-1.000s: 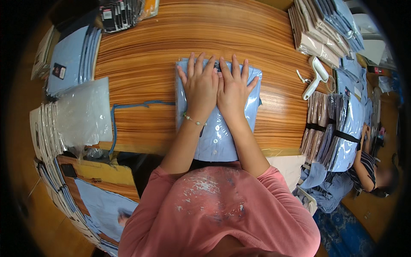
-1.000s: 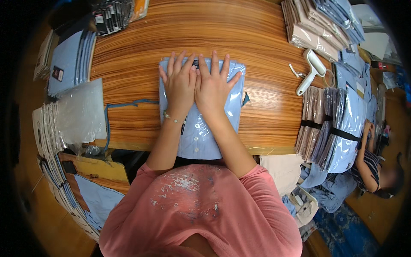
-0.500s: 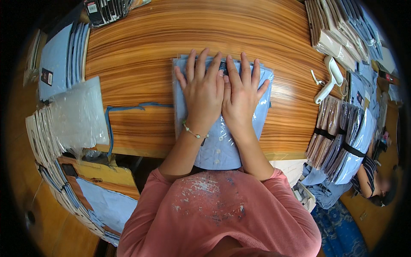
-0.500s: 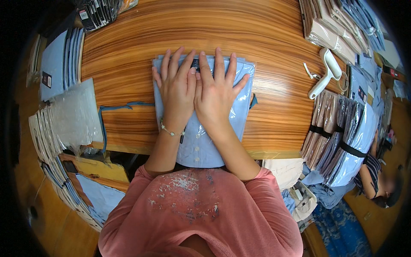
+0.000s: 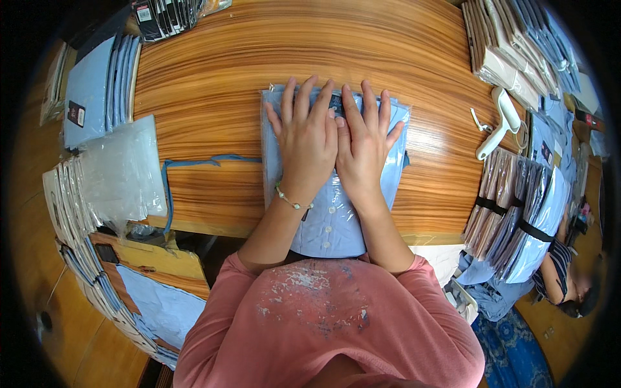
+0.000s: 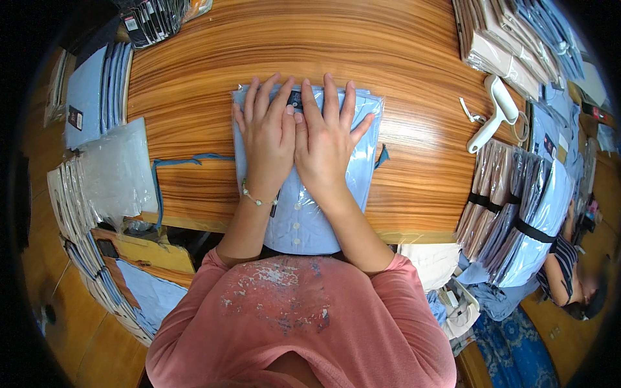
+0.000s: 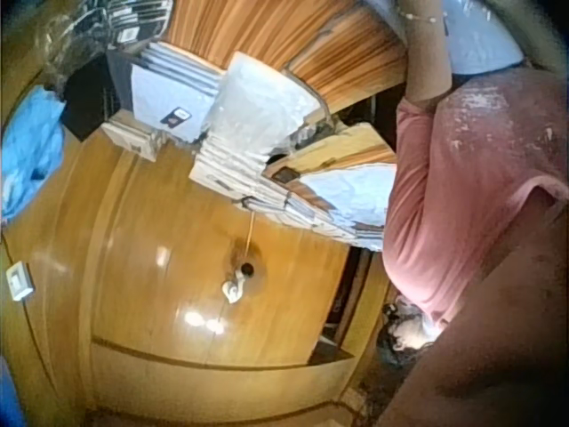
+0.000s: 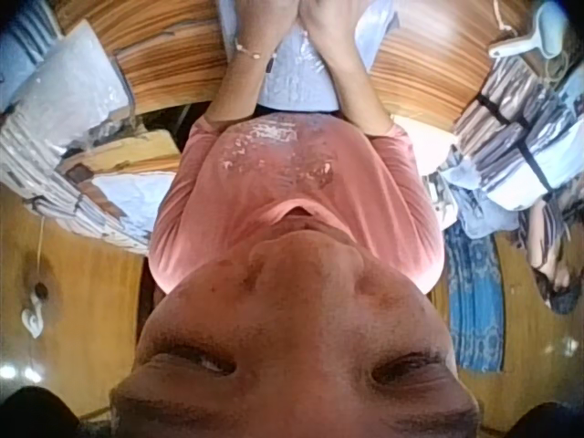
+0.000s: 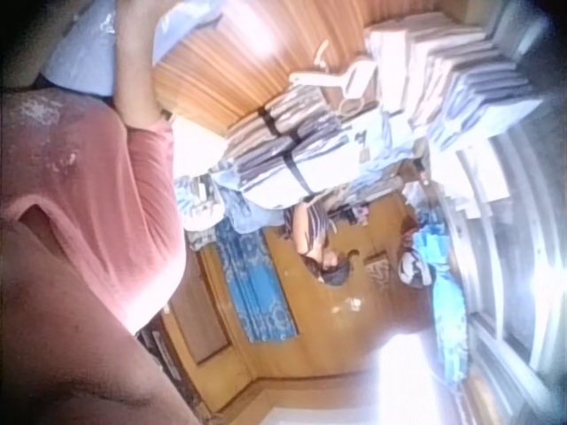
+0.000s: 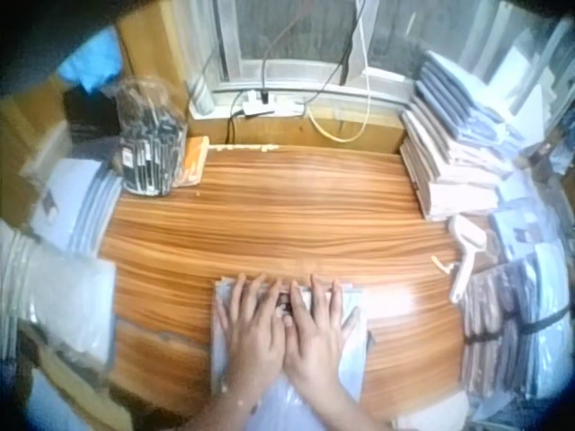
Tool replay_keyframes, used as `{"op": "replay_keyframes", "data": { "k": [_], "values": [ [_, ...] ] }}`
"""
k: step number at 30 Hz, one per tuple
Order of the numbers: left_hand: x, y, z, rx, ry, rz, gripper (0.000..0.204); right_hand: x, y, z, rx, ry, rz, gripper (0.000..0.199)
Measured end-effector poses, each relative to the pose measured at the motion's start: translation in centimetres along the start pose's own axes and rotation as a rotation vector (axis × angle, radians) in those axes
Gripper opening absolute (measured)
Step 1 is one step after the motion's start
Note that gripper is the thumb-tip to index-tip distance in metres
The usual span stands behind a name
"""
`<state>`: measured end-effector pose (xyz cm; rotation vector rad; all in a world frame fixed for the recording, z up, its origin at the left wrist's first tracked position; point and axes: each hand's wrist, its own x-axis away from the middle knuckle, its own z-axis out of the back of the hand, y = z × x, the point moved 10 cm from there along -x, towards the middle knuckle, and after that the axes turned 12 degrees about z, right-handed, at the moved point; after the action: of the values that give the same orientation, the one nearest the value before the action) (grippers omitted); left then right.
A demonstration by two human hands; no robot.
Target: The person folds light-blue and beige garments, inserts them into plastic bags, and secures them with blue straps on a wooden table.
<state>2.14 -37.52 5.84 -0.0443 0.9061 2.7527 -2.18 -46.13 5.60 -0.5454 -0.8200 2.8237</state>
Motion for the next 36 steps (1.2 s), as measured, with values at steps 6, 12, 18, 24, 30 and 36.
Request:
{"op": "replay_keyframes", "data": {
  "k": [6,12,18,24,30,36],
  "values": [
    [0.1,0.3,0.3,0.030,-0.004,0.016,0.037,0.3,0.4,0.2,-0.102,0.003,-0.031,0.039],
    [0.2,-0.5,-0.2,0.070,0.019,0.034,0.036,0.4,0.9,0.3,-0.132,0.069,-0.057,0.037],
    [-0.5,-1.1,-0.5,0.085,0.034,0.022,0.035,0.3,2.3,0.4,-0.288,0.173,-0.112,0.039],
    [-4.7,0.3,-0.1,-0.181,-0.453,-0.029,0.061,-5.9,5.5,0.5,-0.282,-0.365,0.002,0.059],
    [-4.4,-2.7,-3.6,-0.281,-1.052,-0.052,0.079,-2.9,5.6,-2.2,-0.173,-1.007,-0.062,0.082],
    [-6.0,-5.2,-2.5,0.090,-0.796,0.133,0.086,-4.0,7.4,-1.3,-0.303,-0.653,-0.049,0.083]
  ]
}}
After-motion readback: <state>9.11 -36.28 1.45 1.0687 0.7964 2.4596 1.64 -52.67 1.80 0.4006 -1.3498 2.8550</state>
